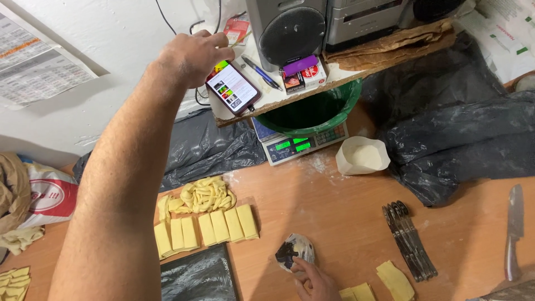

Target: The recorder is folding dough into shapes and arranging them onto a greased baking tray.

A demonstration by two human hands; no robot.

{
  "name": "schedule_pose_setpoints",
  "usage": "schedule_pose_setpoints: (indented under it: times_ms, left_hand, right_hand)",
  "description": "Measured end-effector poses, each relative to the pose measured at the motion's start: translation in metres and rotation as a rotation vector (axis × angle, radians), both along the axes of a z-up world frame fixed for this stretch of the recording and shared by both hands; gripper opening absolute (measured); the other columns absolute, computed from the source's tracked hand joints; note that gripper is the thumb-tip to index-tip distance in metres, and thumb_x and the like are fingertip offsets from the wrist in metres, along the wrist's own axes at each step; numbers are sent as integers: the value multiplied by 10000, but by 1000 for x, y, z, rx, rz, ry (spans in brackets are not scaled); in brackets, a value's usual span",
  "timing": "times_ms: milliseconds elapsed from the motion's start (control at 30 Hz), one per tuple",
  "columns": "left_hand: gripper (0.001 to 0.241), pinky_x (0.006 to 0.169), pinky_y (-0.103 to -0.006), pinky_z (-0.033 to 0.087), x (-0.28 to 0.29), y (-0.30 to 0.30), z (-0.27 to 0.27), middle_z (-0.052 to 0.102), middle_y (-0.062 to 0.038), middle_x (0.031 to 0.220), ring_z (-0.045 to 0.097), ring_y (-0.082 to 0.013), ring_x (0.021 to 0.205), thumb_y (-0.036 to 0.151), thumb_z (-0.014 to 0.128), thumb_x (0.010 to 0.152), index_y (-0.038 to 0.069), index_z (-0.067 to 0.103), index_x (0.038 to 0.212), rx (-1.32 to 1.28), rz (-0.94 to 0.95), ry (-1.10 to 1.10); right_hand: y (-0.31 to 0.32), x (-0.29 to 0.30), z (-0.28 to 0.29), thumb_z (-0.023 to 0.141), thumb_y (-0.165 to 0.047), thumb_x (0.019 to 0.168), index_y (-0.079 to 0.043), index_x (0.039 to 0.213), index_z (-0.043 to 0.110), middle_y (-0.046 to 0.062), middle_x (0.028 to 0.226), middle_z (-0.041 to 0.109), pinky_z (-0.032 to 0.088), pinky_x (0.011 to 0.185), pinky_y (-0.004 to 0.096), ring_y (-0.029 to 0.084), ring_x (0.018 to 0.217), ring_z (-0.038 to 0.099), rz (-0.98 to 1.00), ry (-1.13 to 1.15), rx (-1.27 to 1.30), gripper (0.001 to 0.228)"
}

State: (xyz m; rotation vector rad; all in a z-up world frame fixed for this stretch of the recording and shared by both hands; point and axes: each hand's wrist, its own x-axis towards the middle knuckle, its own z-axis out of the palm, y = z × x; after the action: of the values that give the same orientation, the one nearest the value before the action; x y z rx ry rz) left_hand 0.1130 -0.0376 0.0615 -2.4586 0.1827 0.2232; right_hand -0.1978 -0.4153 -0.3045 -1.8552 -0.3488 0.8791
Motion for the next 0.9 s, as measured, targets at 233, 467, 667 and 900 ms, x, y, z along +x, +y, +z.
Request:
schedule_pose_setpoints:
  times_ms: [233,467,667,900]
  left_hand:
    - [803,972,-382,555,-1,-2,1,514,-3,1449,531,-240,1322,77,854,729,338,548,1424,-5,-5,-7]
    - [805,959,-375,565,0,-1,-1,517,-13,1449,537,-245,1319,65,849,740,330,543,1436,9,-7,2]
    - [778,964,-390,557,3,3,-2,488,-6,1477,524,-244,1329,74,828,768,337,527,1436,24,1,5]
    - [754,973,-380,552,1,-1,0,485,-8,1475,509,-257,1342,72,797,792,354,518,1434,16,16,17]
  right_hand:
    - [0,-1,-2,750,-109,835,-207,1470,528,7,1158,770,617,735,264,78,860,798,0,8,27,680]
    - [-2,2,3,751,-112,840,-205,1453,555,-6,1153,778,618,715,269,76,846,805,-14,-30,1,650]
    - [-2,4,0,756,-98,837,-197,1453,546,-4,1155,776,612,713,252,72,835,805,-10,-21,24,658]
    - [2,4,-1,770,-93,819,-210,1432,571,10,1124,783,625,680,252,89,814,810,-56,-23,52,655]
